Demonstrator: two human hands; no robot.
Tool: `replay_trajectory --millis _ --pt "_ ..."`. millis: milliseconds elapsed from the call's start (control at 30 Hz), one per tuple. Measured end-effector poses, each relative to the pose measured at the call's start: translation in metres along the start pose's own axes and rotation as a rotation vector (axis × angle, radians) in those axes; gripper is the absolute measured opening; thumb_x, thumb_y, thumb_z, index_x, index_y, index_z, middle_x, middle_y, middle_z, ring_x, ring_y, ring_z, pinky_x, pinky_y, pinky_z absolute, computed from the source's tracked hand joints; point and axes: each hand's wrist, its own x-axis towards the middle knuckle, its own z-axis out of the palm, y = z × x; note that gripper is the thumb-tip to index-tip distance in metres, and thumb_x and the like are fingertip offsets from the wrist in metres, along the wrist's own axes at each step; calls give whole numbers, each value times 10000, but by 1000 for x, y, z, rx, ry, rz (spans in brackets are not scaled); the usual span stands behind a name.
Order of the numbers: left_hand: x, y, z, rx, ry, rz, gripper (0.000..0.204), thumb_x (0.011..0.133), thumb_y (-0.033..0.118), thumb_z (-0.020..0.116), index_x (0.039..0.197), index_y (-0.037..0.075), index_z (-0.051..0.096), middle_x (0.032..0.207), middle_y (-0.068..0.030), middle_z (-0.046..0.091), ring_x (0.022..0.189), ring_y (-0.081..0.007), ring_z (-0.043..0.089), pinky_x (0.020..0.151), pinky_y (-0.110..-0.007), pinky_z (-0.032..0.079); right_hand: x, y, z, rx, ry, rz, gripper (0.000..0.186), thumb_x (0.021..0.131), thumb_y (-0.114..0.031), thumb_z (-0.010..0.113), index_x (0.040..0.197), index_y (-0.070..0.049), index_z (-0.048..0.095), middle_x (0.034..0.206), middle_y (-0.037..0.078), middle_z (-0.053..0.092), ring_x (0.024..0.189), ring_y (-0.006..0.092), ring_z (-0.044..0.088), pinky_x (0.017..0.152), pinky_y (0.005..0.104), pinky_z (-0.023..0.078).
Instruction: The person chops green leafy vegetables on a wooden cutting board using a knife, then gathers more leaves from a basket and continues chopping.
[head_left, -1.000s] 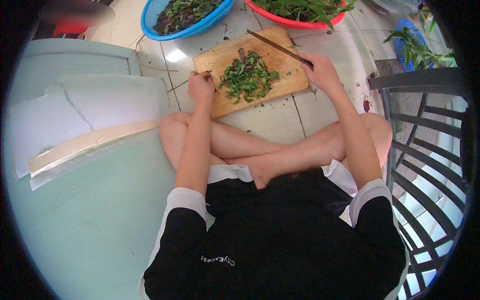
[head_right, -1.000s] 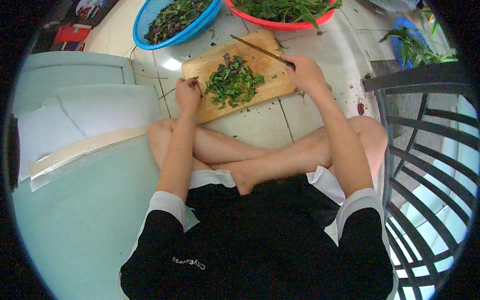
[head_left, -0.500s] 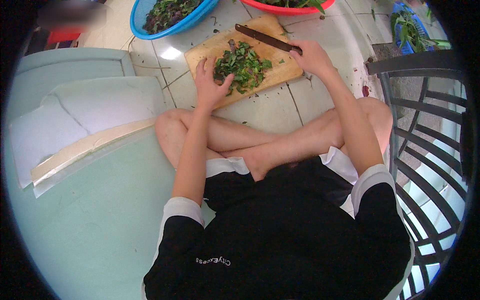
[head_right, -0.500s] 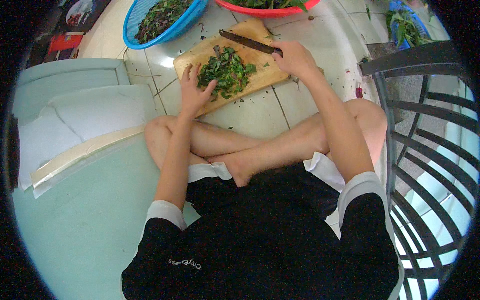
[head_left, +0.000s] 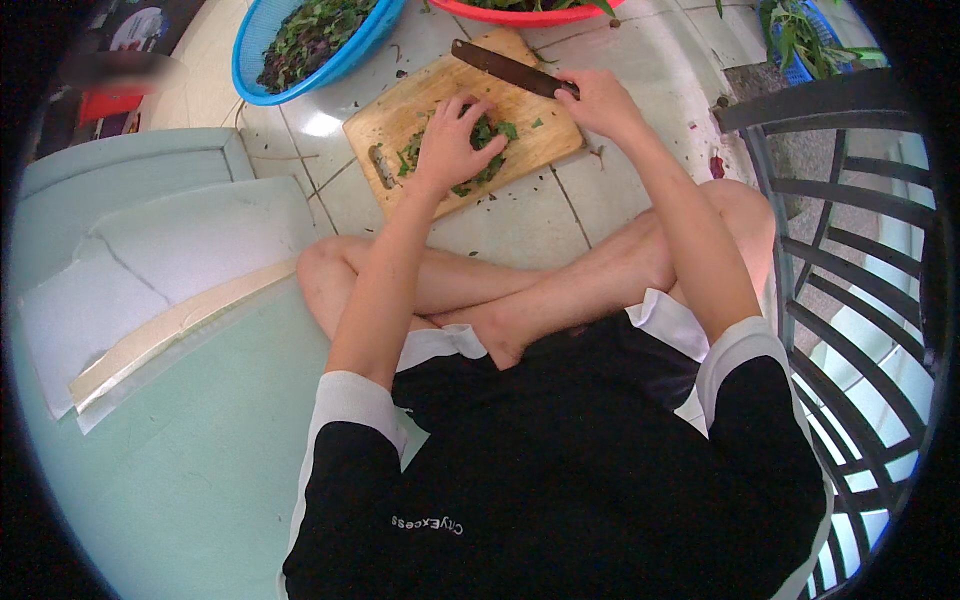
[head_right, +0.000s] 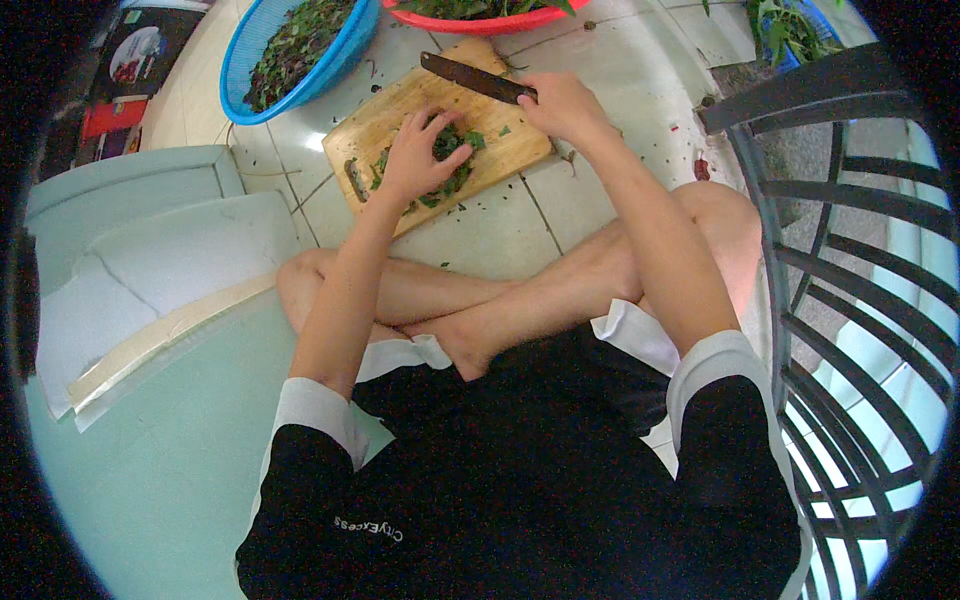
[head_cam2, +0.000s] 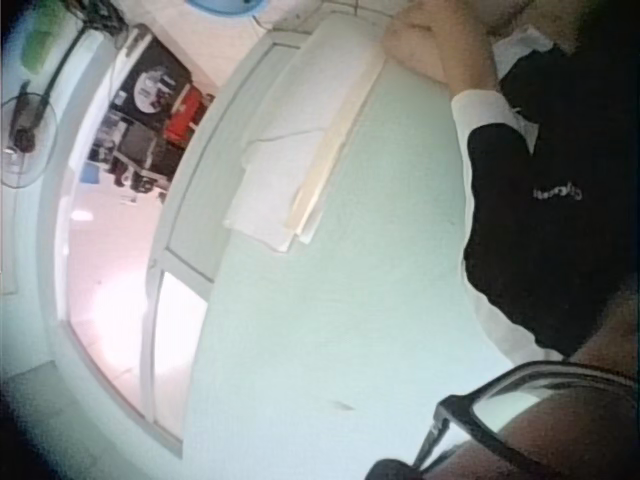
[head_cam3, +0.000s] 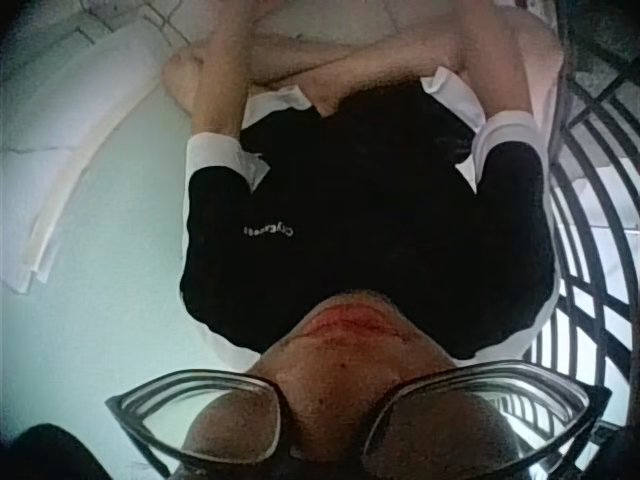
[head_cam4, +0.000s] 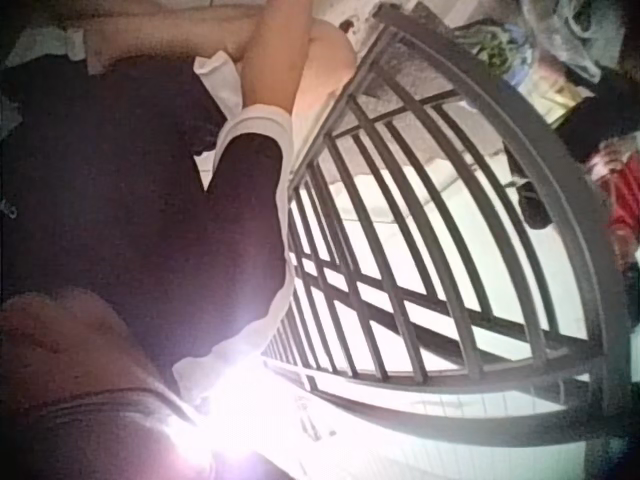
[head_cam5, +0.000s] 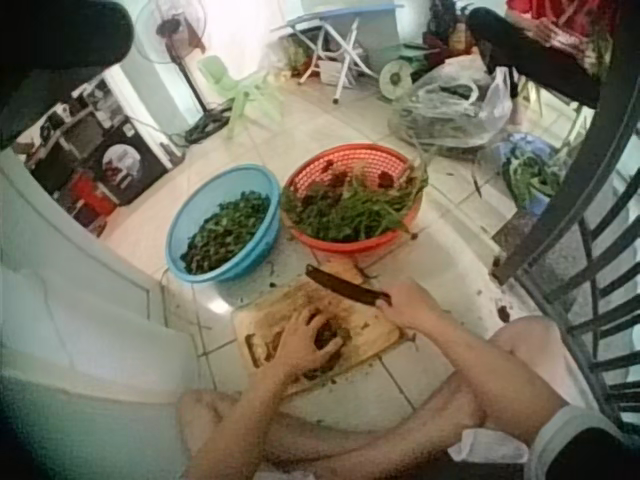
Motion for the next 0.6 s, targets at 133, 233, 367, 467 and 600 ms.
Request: replay_trajectory --millis 133,233,367,467,600 --pt "-3 16 -4 135 -74 132 467 823 373 707 1198 101 649 1225 -126 589 1166 -344 524 1044 -465 378 1 2 0 -52 -22 117 297 838 -241 607 1073 -81 694 971 157 709 925 349 673 811 460 533" --pt "2 28 5 210 6 254 380 824 307 702 1141 102 665 1211 -115 596 1156 -327 533 1033 -463 384 2 4 2 -83 -24 150 295 814 -232 615 1050 -79 703 970 159 710 918 347 680 816 461 538" --pt "9 42 23 136 -20 363 310 826 244 692 1101 105 668 1220 -100 597 1184 -321 519 1039 -477 375 5 13 9 -86 -72 170 284 804 -217 633 1041 -81 710 985 167 712 930 350 685 831 459 544" --pt "1 40 20 125 -87 285 316 829 226 685 1119 103 665 1249 -95 593 1218 -323 503 1055 -470 363 4 17 10 -132 -121 193 277 800 -193 643 1040 -72 712 1000 176 712 953 351 687 843 450 550" --pt "-19 22 -11 172 43 354 436 787 310 731 1162 97 662 1305 -124 560 1247 -340 491 1080 -475 346 1 16 11 -144 -199 244 290 798 -181 658 1039 -27 703 1013 199 708 975 345 689 851 446 554"
